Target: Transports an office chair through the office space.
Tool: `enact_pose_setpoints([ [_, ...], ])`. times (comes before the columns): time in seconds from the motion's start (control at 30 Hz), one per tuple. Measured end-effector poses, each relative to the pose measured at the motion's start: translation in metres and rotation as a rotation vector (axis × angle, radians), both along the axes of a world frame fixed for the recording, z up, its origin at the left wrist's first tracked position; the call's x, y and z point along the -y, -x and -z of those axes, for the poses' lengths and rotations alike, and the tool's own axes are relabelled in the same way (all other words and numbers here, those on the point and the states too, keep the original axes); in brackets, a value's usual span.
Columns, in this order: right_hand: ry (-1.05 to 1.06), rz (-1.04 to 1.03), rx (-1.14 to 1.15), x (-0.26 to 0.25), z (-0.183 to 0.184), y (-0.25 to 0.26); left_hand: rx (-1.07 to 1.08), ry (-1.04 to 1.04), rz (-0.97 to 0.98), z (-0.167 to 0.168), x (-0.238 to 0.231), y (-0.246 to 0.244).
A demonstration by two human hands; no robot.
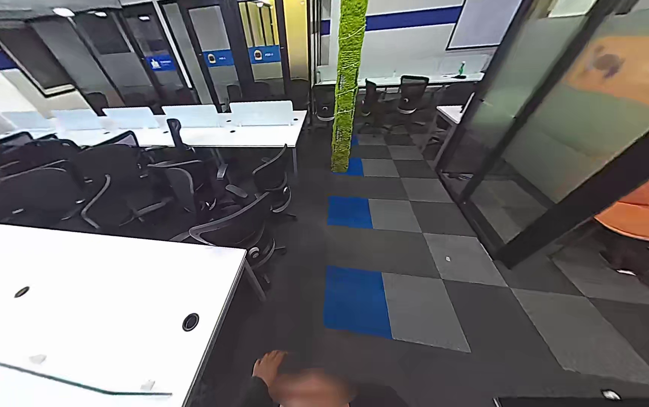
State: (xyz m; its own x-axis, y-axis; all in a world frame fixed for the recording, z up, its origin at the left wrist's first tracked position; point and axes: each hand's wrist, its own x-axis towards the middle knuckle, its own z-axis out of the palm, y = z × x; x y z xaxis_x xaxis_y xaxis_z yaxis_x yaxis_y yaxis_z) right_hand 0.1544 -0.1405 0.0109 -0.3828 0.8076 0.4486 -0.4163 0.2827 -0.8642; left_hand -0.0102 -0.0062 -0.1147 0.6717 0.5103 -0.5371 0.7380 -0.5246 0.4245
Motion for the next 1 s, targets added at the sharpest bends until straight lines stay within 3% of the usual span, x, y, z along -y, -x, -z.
enact_pose_setpoints([
  [0.07,0.042,0.078,0.058,-0.013,0.017,-0.03,0.055,0.06,-0.178,0.025,0.013,-0.002],
  [0.17,0.108,0.096,0.036,-0.051,0.034,-0.063,0.242,0.138,-0.487,0.031,0.015,-0.021],
  [0.27,0.184,0.099,0.049,-0.101,0.041,-0.087,0.361,0.099,-0.651,0.032,-0.024,-0.044],
  [0.53,0.314,0.183,0.352,-0.266,0.053,-0.146,0.474,-0.277,-0.698,0.036,-0.282,-0.089],
  [0.7,0.296,0.275,0.488,-0.358,0.044,-0.175,0.445,-0.351,-0.637,-0.01,-0.413,-0.124],
  [0.87,0.252,0.334,0.694,-0.441,0.039,-0.201,0.182,-0.367,-0.649,-0.046,-0.512,-0.148],
  [1.0,0.116,0.301,1.087,-0.531,0.048,-0.223,-0.139,-0.312,-0.642,-0.024,-0.578,-0.159],
])
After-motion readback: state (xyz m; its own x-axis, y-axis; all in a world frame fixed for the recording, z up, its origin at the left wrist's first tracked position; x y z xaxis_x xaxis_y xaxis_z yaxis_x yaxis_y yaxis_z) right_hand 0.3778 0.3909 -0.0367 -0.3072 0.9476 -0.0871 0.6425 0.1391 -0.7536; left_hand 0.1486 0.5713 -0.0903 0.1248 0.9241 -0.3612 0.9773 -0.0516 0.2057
